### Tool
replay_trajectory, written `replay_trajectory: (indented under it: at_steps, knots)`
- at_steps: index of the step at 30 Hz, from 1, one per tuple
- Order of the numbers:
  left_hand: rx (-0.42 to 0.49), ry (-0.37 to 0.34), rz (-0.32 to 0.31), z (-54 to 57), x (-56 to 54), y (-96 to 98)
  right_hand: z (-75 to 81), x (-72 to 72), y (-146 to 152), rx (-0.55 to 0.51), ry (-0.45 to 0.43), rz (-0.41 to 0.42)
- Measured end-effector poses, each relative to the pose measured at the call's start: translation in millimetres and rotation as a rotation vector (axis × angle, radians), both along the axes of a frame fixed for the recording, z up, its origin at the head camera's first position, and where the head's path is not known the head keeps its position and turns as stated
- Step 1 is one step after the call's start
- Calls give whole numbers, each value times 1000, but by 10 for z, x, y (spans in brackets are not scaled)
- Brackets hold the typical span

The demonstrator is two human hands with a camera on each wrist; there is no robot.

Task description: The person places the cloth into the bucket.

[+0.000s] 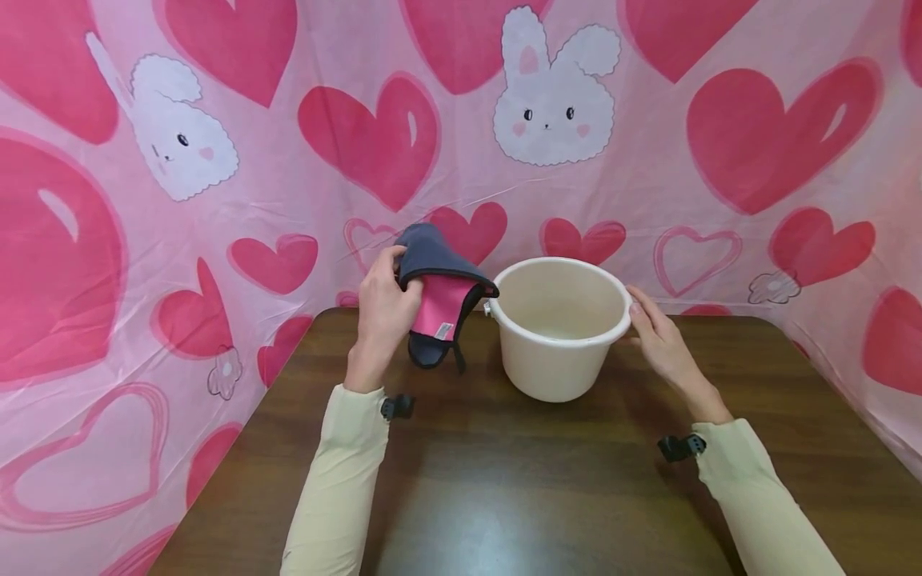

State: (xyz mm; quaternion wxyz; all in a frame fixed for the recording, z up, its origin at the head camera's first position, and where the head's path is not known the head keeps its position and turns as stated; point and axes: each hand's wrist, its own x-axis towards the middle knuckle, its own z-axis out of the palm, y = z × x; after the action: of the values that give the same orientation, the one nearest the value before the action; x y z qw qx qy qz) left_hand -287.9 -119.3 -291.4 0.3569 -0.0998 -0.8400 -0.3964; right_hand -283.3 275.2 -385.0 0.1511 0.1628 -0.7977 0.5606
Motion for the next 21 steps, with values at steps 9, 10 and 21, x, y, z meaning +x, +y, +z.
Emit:
replay_trajectory:
  at_steps: [9, 10, 21]
  knots:
    - [64, 85, -65, 214, -1, 325, -6, -3, 13, 12, 14, -7]
    - [64, 99, -73, 236, -2, 369, -6, -2, 14, 19, 13, -12]
    - [119, 226, -185, 332, 15, 802, -16, 2, 15, 47, 15, -24]
